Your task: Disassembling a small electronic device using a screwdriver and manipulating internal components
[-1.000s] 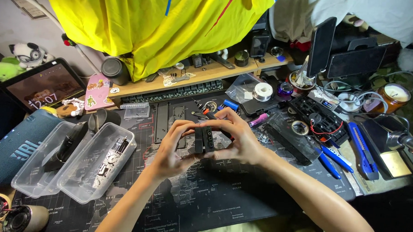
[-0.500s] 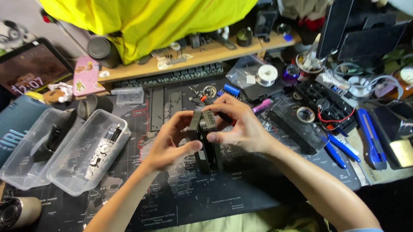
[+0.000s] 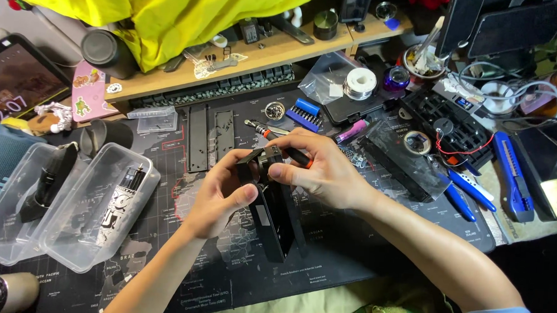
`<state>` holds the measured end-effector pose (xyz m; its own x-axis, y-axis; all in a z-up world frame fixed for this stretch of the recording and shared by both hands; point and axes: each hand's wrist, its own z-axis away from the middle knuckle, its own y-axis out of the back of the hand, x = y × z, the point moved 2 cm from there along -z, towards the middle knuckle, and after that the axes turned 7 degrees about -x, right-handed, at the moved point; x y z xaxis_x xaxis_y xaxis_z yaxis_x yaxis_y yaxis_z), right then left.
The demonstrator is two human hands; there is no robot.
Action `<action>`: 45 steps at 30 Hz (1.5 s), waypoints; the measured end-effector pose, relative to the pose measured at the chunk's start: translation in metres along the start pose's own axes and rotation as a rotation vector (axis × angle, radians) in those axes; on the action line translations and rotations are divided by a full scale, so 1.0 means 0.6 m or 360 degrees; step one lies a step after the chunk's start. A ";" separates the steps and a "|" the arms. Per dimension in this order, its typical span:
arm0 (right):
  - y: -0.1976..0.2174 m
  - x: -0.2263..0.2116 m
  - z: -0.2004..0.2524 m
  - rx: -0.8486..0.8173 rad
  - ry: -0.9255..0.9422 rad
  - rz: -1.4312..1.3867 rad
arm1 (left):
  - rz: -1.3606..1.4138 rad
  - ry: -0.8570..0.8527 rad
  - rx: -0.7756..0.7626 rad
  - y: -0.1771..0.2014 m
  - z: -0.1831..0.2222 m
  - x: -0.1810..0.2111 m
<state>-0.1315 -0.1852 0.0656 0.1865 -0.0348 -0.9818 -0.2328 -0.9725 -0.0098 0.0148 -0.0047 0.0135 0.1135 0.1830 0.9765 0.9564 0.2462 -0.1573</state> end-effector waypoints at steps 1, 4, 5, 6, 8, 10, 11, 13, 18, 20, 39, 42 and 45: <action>-0.002 -0.003 0.000 0.0002 -0.0004 -0.0004 | 0.0001 0.0006 0.0000 -0.004 -0.001 0.001; -0.007 -0.014 -0.001 0.0028 -0.0055 -0.0015 | 0.0011 -0.0005 0.0035 -0.014 -0.002 0.006; -0.009 -0.018 -0.001 0.0032 -0.0073 -0.0030 | 0.0022 -0.0008 0.0046 -0.016 -0.002 0.005; -0.012 -0.022 0.000 0.0036 -0.0091 -0.0044 | 0.0034 -0.0010 0.0057 -0.017 -0.002 0.004; -0.011 -0.014 0.000 0.0060 -0.0100 -0.0067 | 0.0088 -0.0017 0.0079 -0.023 -0.002 -0.002; -0.010 -0.009 0.001 0.0088 -0.0112 -0.0094 | 0.0142 -0.0019 0.0099 -0.027 -0.002 -0.006; -0.008 -0.008 0.002 0.0096 -0.0129 -0.0091 | 0.0192 -0.0020 0.0114 -0.029 -0.003 -0.007; -0.007 -0.010 0.002 0.0109 -0.0145 -0.0095 | 0.0238 -0.0015 0.0125 -0.024 -0.004 -0.015; -0.005 -0.028 0.004 0.0156 -0.0209 0.0004 | 0.0349 -0.0041 0.0054 -0.024 -0.011 -0.016; -0.003 -0.024 0.004 0.0180 -0.0189 0.0061 | 0.0340 -0.0052 0.0045 -0.022 -0.008 -0.024; -0.019 -0.014 0.000 -0.0016 -0.0192 -0.0056 | 0.0308 -0.0071 0.0409 -0.029 0.009 -0.031; -0.019 -0.007 -0.001 -0.0001 -0.0275 -0.0093 | 0.0317 -0.0042 0.0445 -0.033 0.006 -0.031; -0.018 0.007 -0.002 0.0013 -0.0321 -0.0098 | 0.0330 0.0033 0.0429 -0.036 0.000 -0.018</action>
<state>-0.1268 -0.1750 0.0615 0.0059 0.0721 -0.9974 -0.2349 -0.9694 -0.0715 -0.0071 -0.0117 0.0064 0.3063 0.2369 0.9220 0.8072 0.4487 -0.3835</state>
